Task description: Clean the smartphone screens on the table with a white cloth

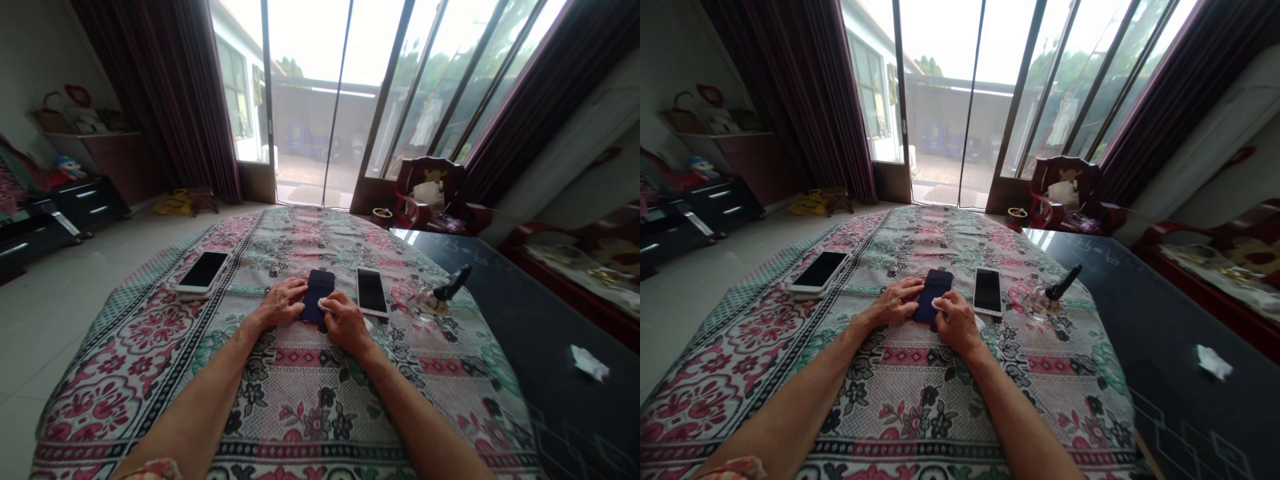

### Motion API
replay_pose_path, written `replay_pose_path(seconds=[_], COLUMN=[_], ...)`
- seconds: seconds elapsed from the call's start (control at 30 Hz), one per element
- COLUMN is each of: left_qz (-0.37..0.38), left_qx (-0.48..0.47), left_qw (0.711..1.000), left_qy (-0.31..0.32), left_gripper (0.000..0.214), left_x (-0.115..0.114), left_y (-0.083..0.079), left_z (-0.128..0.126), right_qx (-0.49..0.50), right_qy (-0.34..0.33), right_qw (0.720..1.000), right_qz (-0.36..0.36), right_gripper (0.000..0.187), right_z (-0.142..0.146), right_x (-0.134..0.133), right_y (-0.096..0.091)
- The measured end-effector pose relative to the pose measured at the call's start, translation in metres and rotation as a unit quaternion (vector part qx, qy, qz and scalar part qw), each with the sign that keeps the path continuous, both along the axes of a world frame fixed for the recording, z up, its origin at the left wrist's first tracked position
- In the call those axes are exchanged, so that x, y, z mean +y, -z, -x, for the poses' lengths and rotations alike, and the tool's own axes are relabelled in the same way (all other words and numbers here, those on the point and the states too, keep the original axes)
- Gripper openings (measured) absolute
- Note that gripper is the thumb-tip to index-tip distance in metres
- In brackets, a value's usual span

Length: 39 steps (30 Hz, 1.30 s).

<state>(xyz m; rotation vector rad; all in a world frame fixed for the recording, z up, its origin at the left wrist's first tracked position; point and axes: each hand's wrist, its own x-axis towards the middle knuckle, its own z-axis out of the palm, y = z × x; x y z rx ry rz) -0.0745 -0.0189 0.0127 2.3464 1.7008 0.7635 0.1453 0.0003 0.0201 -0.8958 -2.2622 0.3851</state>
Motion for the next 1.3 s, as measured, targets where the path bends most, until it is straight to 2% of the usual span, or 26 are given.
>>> replay_pose_path(seconds=[0.2,0.33,0.4,0.53,0.63,0.8,0.93,0.97,1.0,1.13,1.2,1.3], left_qz=[0.009,0.005,0.007,0.020,0.022,0.016,0.011,0.009,0.006,-0.003,-0.003,0.000], left_qx=[0.018,0.016,0.018,0.022,0.016,0.005,0.012,0.011,0.009,-0.005,-0.011,-0.018], left_qw=[1.000,1.000,1.000,0.999,1.000,1.000,1.000,1.000,1.000,1.000,1.000,1.000], left_qy=[-0.008,-0.009,-0.007,-0.014,-0.015,-0.002,-0.008,-0.009,-0.009,-0.006,-0.008,-0.015], left_gripper=[0.048,0.048,0.048,0.048,0.049,0.048,0.049,0.049,0.048,0.046,0.045,0.045], left_x=[-0.001,-0.002,-0.002,-0.002,-0.001,0.000,-0.001,-0.001,-0.001,-0.002,-0.002,-0.002], left_y=[0.001,0.000,0.000,0.000,0.000,0.001,0.001,0.001,0.000,0.001,0.002,0.003], left_z=[-0.001,-0.001,-0.001,-0.001,-0.001,0.000,-0.001,-0.001,-0.001,-0.001,-0.001,-0.001], right_qx=[-0.051,-0.078,-0.048,0.069,0.055,-0.017,0.009,0.033,0.061,0.125,0.098,0.048], right_qy=[0.005,-0.090,-0.115,-0.011,0.019,-0.020,-0.101,-0.102,-0.081,0.088,0.122,0.131], right_qw=[0.997,0.990,0.989,0.994,0.996,0.998,0.995,0.994,0.995,0.987,0.986,0.987], right_qz=[-0.051,-0.075,-0.085,-0.085,-0.074,-0.063,-0.024,-0.011,-0.001,0.041,0.060,0.074], right_gripper=[0.019,0.014,0.015,0.021,0.021,0.024,0.025,0.025,0.023,0.020,0.021,0.022], right_z=[0.000,0.000,-0.001,-0.006,-0.008,-0.004,0.001,0.001,0.002,0.001,-0.001,-0.002], right_x=[-0.018,-0.030,-0.029,-0.013,-0.004,-0.015,-0.023,-0.023,-0.021,-0.008,-0.003,-0.002], right_y=[-0.009,-0.009,-0.007,-0.003,-0.001,-0.004,-0.004,-0.003,-0.003,-0.003,-0.005,-0.006])
